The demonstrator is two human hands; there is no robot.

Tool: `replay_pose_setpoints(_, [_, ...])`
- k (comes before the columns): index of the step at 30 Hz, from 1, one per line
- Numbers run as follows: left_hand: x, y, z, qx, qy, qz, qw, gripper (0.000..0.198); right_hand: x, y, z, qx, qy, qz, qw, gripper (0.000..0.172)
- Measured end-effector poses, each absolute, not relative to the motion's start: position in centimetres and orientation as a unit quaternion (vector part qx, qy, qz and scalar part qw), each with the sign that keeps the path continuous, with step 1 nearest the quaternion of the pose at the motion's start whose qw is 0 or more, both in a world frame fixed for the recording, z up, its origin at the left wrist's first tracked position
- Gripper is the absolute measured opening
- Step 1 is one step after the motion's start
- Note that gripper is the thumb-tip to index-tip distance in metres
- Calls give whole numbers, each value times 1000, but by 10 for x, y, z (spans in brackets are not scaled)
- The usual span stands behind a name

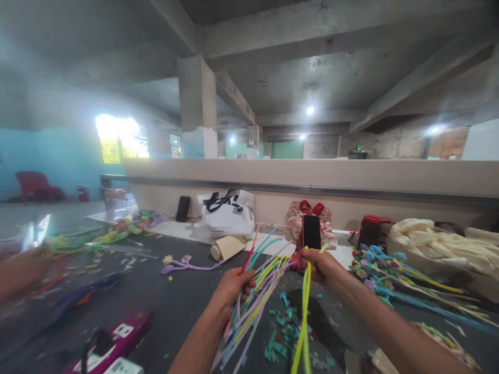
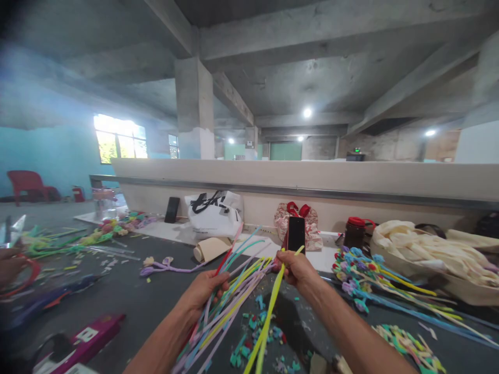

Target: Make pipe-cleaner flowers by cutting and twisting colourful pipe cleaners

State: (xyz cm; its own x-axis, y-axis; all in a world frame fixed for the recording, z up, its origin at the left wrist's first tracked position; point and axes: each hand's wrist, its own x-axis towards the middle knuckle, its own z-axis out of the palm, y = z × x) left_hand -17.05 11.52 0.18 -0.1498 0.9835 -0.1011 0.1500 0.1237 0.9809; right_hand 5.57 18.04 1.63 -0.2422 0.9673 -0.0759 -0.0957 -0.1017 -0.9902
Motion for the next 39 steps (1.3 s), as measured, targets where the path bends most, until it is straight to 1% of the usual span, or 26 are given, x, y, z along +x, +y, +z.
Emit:
replay_pose_setpoints(4, [-177,120,-3,496,659,436,359,26,42,177,7,-463,-515,600,400,19])
replay_pose_setpoints(8, [-182,122,-7,531,716,382,243,15,41,170,3,-470,-532,595,378,19])
replay_pose_setpoints(9, [-181,121,-9,538,727,364,222,16,42,169,1,-471,-535,592,376,19])
replay_pose_setpoints(12, [-175,119,-15,558,745,313,189,26,47,166,-5,-481,-539,583,372,19])
replay_pose_setpoints(15, [-168,119,-19,569,750,283,182,21,51,164,-10,-493,-540,576,366,19])
replay_pose_setpoints(17, [-167,119,-19,569,749,277,197,19,52,163,-13,-496,-542,573,363,19])
replay_pose_setpoints(20, [-169,120,-16,563,732,292,248,19,52,162,-14,-498,-546,570,359,20])
replay_pose_setpoints(25, [-171,120,-9,525,670,374,368,21,46,162,-12,-495,-551,586,328,20])
replay_pose_setpoints(28, [-170,118,-8,492,630,429,421,16,43,161,-9,-490,-553,599,309,21])
replay_pose_setpoints(31, [-169,118,-8,461,585,476,468,11,41,160,-6,-484,-552,604,310,21])
replay_pose_setpoints(35, [-170,121,-8,418,536,509,528,23,41,160,-6,-481,-548,603,324,21])
replay_pose_setpoints(39, [-169,123,-9,392,502,528,562,31,40,162,-8,-479,-540,602,341,20])
